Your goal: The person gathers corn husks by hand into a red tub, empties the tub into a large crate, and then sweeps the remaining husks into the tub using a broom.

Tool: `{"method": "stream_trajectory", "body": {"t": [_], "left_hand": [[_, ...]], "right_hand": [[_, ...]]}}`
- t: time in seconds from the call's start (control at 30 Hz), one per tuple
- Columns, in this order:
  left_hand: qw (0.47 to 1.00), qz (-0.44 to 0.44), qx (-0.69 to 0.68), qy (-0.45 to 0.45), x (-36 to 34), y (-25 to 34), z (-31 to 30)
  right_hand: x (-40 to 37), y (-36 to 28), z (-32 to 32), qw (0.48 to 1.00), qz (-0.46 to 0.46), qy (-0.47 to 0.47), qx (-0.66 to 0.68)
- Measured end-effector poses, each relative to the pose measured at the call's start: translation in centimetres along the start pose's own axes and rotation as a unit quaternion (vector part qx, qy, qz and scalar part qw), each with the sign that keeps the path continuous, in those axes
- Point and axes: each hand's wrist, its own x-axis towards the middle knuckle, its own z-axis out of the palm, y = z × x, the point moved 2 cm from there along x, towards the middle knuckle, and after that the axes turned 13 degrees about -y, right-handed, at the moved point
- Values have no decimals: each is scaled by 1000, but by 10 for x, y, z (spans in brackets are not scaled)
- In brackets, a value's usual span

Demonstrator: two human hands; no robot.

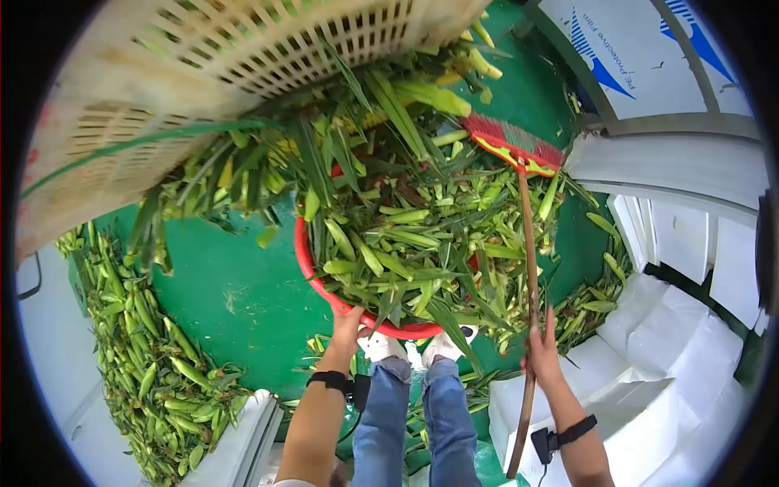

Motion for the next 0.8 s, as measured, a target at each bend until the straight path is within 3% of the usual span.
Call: {"method": "stream_trajectory", "body": {"t": [0.03, 0.13, 0.2, 0.3, 0.37, 0.47, 0.53, 0.63, 0.67, 0.8], "left_hand": [[997, 29, 38, 61, 10, -3, 0], [996, 28, 21, 78, 18, -11, -9], [993, 87, -24, 80, 14, -10, -7], [993, 103, -23, 61, 5, -13, -9], [991, 108, -47, 71, -21, -3, 4], [979, 146, -104, 95, -61, -26, -17], [991, 100, -76, 38, -123, -23, -30], [986, 125, -93, 66, -214, -28, -54], [984, 126, -97, 75, -249, -25, -57], [975, 145, -121, 114, -370, 6, -58]], "right_hand": [[17, -5, -4, 1000, 6, -7, 3], [55, -17, -7, 999, 12, -40, -8], [56, -24, 7, 997, 0, -66, -45], [-7, 25, 0, 972, -12, -144, -183], [-77, 41, -7, 936, 104, -206, -264], [-155, 31, -16, 882, 99, -271, -373], [-192, 20, -26, 866, 126, -297, -382], [-254, 22, -53, 876, 75, -334, -340], [-274, 29, -56, 887, -121, -265, -357], [-348, -33, -74, 854, 1, -399, -334]]}}
